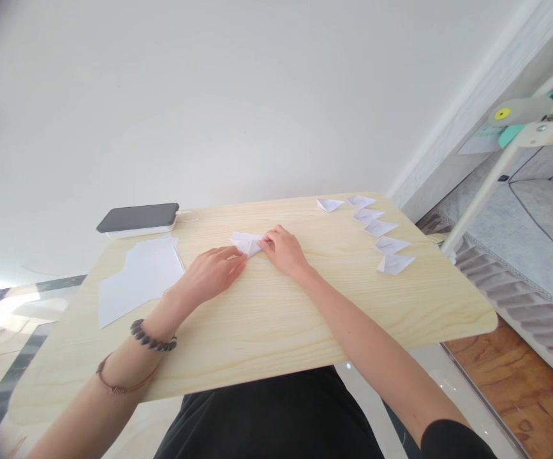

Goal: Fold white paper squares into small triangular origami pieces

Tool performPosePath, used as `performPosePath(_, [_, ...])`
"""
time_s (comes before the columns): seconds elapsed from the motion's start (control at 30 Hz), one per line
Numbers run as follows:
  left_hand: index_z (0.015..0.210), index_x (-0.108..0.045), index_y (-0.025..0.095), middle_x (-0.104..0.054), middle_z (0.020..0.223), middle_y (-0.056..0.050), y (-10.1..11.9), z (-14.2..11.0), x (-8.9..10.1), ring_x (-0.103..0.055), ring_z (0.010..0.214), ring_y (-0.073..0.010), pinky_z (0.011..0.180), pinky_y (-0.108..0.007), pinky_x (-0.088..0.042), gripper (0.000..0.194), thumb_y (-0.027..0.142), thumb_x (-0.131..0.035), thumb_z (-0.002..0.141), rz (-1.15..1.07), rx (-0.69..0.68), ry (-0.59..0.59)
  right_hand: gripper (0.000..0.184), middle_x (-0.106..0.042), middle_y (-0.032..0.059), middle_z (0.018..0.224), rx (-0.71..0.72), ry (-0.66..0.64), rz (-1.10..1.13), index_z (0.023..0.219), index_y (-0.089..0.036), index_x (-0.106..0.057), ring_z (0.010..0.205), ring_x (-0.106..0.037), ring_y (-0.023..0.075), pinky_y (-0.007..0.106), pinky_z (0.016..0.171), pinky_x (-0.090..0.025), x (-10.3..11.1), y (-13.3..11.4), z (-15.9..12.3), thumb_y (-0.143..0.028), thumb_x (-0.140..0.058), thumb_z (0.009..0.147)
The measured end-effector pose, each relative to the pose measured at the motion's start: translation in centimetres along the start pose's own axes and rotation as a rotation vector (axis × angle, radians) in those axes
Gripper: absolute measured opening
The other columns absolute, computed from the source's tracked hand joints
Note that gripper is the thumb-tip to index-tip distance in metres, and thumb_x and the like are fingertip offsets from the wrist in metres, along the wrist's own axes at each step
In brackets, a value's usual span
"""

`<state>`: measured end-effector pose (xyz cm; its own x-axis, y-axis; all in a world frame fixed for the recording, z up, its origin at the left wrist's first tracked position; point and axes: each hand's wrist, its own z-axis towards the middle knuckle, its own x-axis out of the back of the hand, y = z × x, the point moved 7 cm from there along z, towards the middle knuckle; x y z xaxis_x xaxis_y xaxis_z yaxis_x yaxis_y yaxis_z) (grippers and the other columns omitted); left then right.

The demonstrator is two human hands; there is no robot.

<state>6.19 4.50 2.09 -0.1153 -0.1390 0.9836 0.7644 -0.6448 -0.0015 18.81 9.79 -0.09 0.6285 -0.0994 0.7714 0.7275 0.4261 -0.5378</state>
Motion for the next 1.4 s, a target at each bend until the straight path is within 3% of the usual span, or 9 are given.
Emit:
performPosePath(0.2, [0.091,-0.06,0.014,-0.061,0.091,-0.011,0.54,-0.17,0.39,-0.044,0.114,-0.025,0.088,-0.037,-0.04,0.024,0.022,-0.038,0.086,-0.049,-0.047,0.063,0.021,-0.054,0.0036,0.073,0.024,0.003,-0.109,0.068,-0.018,-0.054,0.074,-0.05,0.0157,0.028,0.071,-0.037,-0.3,-0.16,0.15,-0.033,-0.046,0.08])
performPosePath(0.33, [0.105,-0.053,0.015,-0.059,0.094,-0.01,0.3,-0.21,-0.01,-0.058,0.09,-0.023,0.073,-0.034,-0.045,0.027,0.025,-0.038,0.086,-0.004,0.032,-0.01,0.022,-0.055,0.0041,0.073,0.0,-0.003,-0.172,0.066,-0.018,-0.053,0.073,-0.05,0.0163,0.029,0.07,-0.037,-0.45,-0.22,0.3,-0.034,-0.046,0.08])
performPosePath(0.43, [0.118,-0.044,0.02,-0.058,0.093,-0.007,0.33,-0.25,-0.1,-0.059,0.077,-0.02,0.064,-0.031,-0.045,0.034,0.024,-0.038,0.086,0.019,0.046,-0.043,0.023,-0.055,0.0043,0.073,-0.008,-0.012,-0.196,0.065,-0.018,-0.052,0.072,-0.05,0.0166,0.029,0.067,-0.036,-0.39,-0.39,0.38,-0.035,-0.046,0.08])
performPosePath(0.73, [0.115,-0.049,0.022,-0.056,0.095,-0.006,0.54,-0.07,-0.02,-0.056,0.082,-0.0178,0.075,-0.031,-0.044,0.033,0.019,-0.039,0.084,0.031,-0.013,-0.026,0.02,-0.055,0.0041,0.076,0.015,-0.024,-0.219,0.071,-0.018,-0.051,0.073,-0.049,0.0167,0.029,0.068,-0.035,-0.59,-0.27,0.43,-0.037,-0.048,0.079])
performPosePath(1.4, [0.106,-0.055,0.022,-0.053,0.095,-0.007,0.71,0.14,-0.09,-0.054,0.078,-0.0177,0.066,-0.031,-0.043,0.029,0.018,-0.038,0.083,0.068,-0.029,-0.065,0.019,-0.055,0.0048,0.079,-0.026,-0.042,-0.227,0.073,-0.019,-0.05,0.077,-0.049,0.0178,0.03,0.07,-0.036,-0.63,-0.28,0.39,-0.037,-0.048,0.079])
